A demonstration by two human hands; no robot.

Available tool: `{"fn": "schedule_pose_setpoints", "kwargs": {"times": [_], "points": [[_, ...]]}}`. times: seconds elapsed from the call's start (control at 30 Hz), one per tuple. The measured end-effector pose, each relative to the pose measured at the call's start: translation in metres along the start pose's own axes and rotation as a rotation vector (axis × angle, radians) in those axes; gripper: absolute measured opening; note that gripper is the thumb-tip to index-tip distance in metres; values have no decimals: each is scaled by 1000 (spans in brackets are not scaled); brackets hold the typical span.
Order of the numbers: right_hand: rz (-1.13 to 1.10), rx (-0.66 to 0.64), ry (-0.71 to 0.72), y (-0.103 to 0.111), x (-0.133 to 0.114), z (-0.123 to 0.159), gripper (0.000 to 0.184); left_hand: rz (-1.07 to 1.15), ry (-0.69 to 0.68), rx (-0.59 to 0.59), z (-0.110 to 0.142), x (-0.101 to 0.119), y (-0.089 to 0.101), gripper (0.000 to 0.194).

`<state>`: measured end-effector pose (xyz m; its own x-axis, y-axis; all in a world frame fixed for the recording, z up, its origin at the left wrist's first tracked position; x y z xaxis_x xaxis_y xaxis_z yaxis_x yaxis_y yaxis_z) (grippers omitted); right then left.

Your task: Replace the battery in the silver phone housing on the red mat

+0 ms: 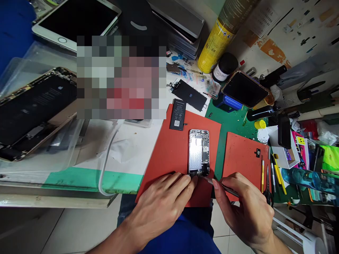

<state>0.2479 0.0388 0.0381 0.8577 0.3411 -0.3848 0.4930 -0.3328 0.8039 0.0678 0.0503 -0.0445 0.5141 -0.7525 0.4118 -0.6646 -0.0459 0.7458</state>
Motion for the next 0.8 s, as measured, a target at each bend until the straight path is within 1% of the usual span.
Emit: {"fn": "schedule_pose_setpoints", "kwargs": {"times": [0.13,0.23,0.4,0.5,0.57,0.63,0.67,0.7,0.8], "points": [[-59,-31,73,1,-7,-4,23,-12,-2,-7,2,0,-1,31],[-88,-77,115,0,-12,-8,22,-10,-4,-5,3,-1,-1,29],[-84,-90,164,-2,-12,-9,23,-11,-6,33,-2,-1,1,33],[-72,-87,172,-3,-12,-8,21,-8,-4,43,-5,-1,2,34],[-67,-97,167,0,-11,-7,18,-8,0,31,-6,-2,2,33],[-69,-92,96,8,-6,-3,16,-12,4,9,-5,-2,1,33],[-60,-49,32,14,-1,1,15,-13,4,-2,-5,-3,1,33],[-30,41,-36,22,6,6,16,-14,2,-10,-5,-3,1,33],[103,426,-217,44,28,31,27,-35,-11,-37,-6,-3,0,38]]}}
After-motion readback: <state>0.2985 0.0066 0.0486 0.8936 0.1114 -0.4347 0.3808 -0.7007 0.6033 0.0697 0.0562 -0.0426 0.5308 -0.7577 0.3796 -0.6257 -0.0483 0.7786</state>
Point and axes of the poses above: each hand's wrist, its own z-axis away from the middle knuckle, its own y-axis out of the back of the hand, x = y × z, the point moved 4 cm from there along -z, towards the middle knuckle, and after that the axes turned 9 degrees about x, right-handed, at the moved point
